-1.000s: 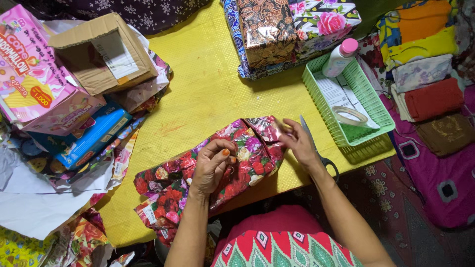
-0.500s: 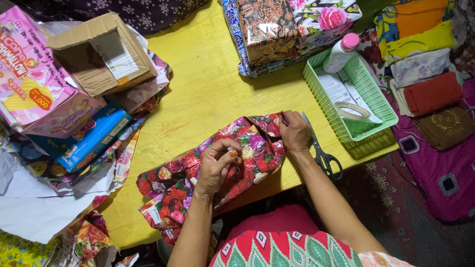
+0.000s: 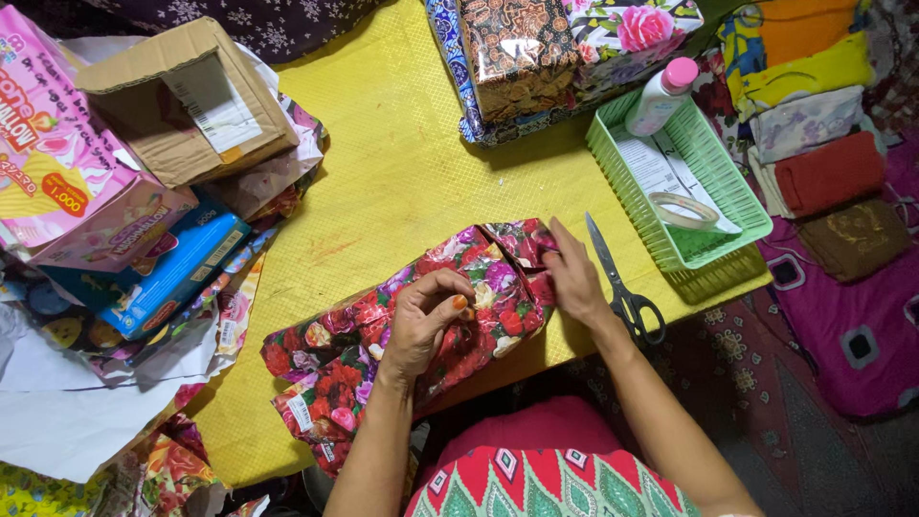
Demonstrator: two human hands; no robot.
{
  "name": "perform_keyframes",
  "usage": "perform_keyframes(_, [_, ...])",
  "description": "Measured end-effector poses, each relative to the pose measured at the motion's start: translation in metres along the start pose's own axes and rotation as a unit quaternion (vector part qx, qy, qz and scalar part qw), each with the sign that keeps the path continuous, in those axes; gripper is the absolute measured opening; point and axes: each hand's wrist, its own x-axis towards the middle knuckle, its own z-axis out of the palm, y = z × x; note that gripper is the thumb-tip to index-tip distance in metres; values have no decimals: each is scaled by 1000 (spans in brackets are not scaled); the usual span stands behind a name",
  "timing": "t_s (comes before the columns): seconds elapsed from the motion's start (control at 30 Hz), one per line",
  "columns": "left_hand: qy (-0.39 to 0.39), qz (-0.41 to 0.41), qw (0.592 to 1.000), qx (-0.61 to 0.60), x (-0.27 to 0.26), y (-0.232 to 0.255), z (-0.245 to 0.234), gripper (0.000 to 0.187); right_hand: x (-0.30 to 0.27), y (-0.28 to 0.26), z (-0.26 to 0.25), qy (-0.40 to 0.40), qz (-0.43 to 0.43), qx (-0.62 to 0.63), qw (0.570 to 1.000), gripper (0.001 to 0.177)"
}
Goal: The person folds a floral-patterned wrapping paper around a rectangular item on a yellow table, then uses scissors to cut a piece of clear tape and secures the package. The wrapped item is placed on the table among other wrapped packages.
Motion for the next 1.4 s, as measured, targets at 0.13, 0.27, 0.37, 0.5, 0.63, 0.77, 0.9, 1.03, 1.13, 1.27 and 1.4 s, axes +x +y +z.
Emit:
perform_keyframes(0.13, [-4, 6, 1000, 11, -1, 1, 1, 13, -14, -11, -4, 20, 159, 115, 980, 56])
perform_keyframes(0.27, [-9, 16, 1000, 22, -1, 2, 3, 13, -12, -10, 13, 82, -88, -143, 982, 50])
perform_keyframes(0.37, [-9, 18, 999, 33, -1, 3, 5, 13, -18, -8, 14, 57, -121, -267, 954, 49])
perform_keyframes(0.5, [-12, 15, 998, 55, -2, 5, 8, 13, -25, -10, 6, -5, -122, -369, 921, 57])
perform_keyframes(0.63, [-5, 12, 998, 66, -3, 7, 10, 13, -14, -7, 1, -32, -38, -337, 940, 42])
perform_keyframes(0.77, [-8, 21, 997, 73, -3, 6, 11, 12, 5, -4, 1, -25, 91, -238, 967, 32])
perform_keyframes(0.9, [-11, 25, 998, 64, -3, 5, 9, 11, 26, -15, -2, 73, 120, -75, 987, 65])
perform_keyframes(1.03, [-12, 21, 998, 64, -3, 4, 8, 11, 38, -33, -20, -6, 298, 25, 954, 29])
perform_keyframes(1.13, [-15, 32, 997, 67, -2, 2, 8, 11, 24, -54, -16, 7, 267, 60, 962, 12])
perform_keyframes(1.27, [-16, 23, 998, 64, -2, 1, 9, 11, 0, -80, 1, 27, 158, 73, 984, 4])
perform_keyframes(1.4, [-11, 25, 998, 63, -1, 0, 10, 11, -9, -90, 1, 20, 65, 197, 978, 8])
